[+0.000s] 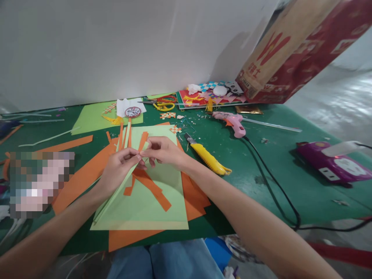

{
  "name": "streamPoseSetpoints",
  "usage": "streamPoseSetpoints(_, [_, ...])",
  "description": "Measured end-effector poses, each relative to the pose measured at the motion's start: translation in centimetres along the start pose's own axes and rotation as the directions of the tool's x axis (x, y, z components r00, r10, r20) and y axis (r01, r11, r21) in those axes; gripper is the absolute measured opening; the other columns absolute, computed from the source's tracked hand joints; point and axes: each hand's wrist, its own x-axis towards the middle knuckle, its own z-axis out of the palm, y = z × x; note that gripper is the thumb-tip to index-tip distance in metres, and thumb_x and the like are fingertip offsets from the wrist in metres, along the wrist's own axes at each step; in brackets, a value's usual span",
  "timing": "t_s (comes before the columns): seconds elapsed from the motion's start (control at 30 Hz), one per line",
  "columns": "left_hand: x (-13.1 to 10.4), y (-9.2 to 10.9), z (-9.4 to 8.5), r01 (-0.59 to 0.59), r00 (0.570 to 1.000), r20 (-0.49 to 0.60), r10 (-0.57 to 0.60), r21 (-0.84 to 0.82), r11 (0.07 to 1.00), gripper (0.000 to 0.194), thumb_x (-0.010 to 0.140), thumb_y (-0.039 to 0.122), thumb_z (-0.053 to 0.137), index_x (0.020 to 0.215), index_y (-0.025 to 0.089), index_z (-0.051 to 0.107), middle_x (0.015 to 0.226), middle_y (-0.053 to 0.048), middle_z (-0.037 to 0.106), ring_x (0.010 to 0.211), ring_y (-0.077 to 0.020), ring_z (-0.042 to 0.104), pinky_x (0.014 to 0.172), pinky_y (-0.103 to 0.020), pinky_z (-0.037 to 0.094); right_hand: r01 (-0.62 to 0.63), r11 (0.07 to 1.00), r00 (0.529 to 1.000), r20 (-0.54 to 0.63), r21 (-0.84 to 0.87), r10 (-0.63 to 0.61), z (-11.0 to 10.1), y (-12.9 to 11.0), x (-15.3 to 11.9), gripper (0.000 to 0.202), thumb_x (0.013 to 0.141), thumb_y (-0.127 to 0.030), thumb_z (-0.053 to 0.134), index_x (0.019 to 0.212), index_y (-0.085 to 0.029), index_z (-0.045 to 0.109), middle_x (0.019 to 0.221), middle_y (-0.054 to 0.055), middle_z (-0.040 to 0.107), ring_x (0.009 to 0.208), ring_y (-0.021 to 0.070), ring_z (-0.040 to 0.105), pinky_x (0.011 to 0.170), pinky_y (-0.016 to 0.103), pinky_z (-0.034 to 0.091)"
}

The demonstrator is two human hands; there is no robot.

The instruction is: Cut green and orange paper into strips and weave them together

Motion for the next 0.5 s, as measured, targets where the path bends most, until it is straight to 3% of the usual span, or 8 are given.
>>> streamPoseSetpoints(0.17, [-0.08,0.00,-0.08,-0.008,1.000,0.002,0.008,0.024,1.000,0.013,0.080,0.028,0.059,0.070,0.018,0.059,0.064,0.001,0.065,0.063,-0.0153,0.067,0.068,-0.027,0.052,-0.024,0.999,1.000,-0.014,-0.038,0.023,-0.31,-0.26,0.03,0.029,0.065,-0.033,0.073,0.059,-0.017,0.049,0.046,-0.004,0.055,0.040,0.0057,0.042,0.039,0.020,0.023])
streamPoseSetpoints(0.5, [-0.19,-0.46,-0.03,-0.048,0.999,0.009,0.047,0.074,0.996,0.010,0.080,0.026,0.058,0.076,0.018,0.059,0.070,0.000,0.066,0.067,-0.0157,0.068,0.066,-0.025,0.052,-0.029,0.998,0.999,-0.016,0.048,0.030,-0.29,0.28,0.15,0.030,0.063,-0.030,0.074,0.053,-0.017,0.049,0.042,-0.003,0.054,0.037,0.0047,0.039,0.039,0.020,0.021])
